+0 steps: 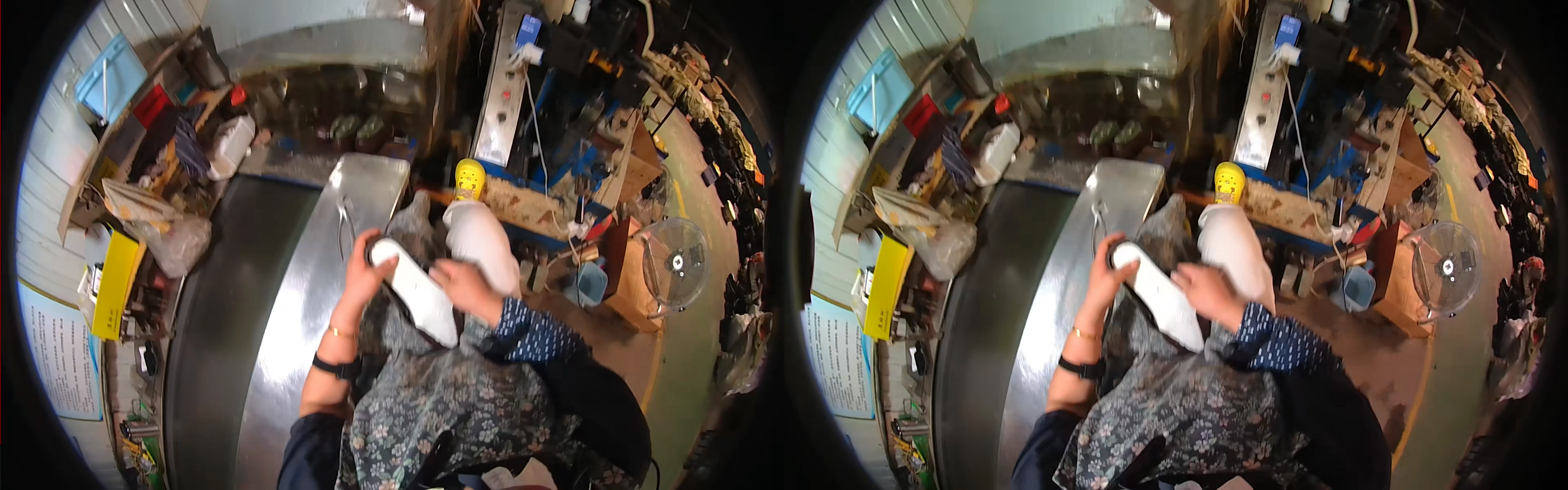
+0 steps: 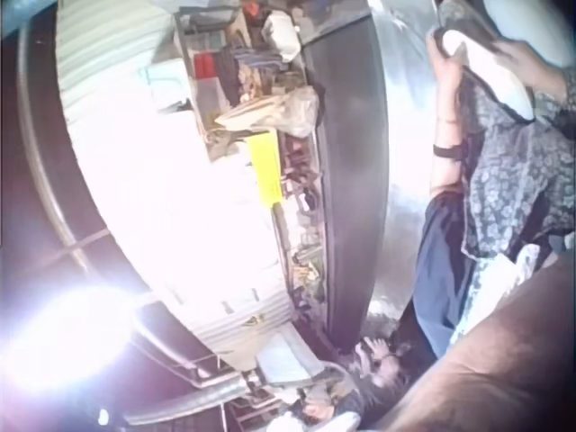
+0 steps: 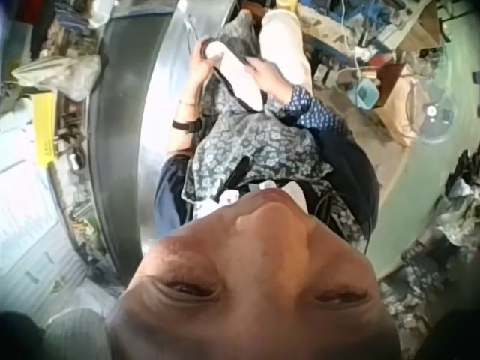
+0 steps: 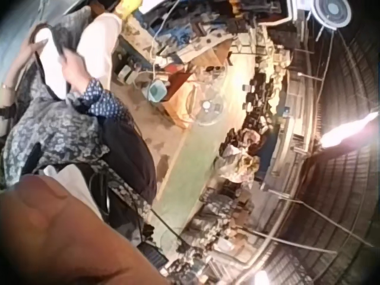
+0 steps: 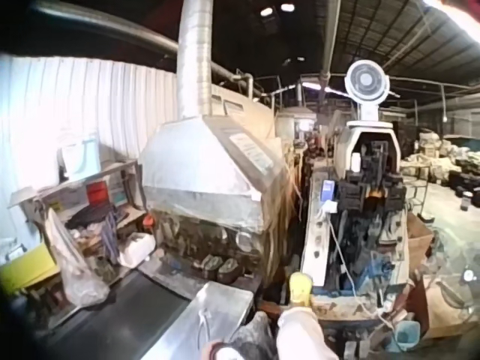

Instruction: Fitting shoe uppers onto lasts and processing them through a lasting machine.

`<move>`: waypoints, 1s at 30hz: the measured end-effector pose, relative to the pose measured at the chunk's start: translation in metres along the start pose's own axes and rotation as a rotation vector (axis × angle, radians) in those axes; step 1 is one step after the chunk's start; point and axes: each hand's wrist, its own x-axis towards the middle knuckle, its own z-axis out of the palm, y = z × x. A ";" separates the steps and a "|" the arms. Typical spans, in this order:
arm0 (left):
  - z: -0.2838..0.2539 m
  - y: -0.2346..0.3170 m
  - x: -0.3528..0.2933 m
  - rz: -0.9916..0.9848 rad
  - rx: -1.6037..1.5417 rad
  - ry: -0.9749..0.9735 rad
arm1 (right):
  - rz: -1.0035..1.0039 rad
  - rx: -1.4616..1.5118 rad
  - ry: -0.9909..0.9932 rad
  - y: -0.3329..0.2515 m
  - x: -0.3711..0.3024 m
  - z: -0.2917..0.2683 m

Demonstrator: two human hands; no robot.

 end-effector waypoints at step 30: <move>0.023 0.019 0.054 -0.311 -0.228 -0.276 | -0.098 0.519 -0.212 0.040 0.012 -0.001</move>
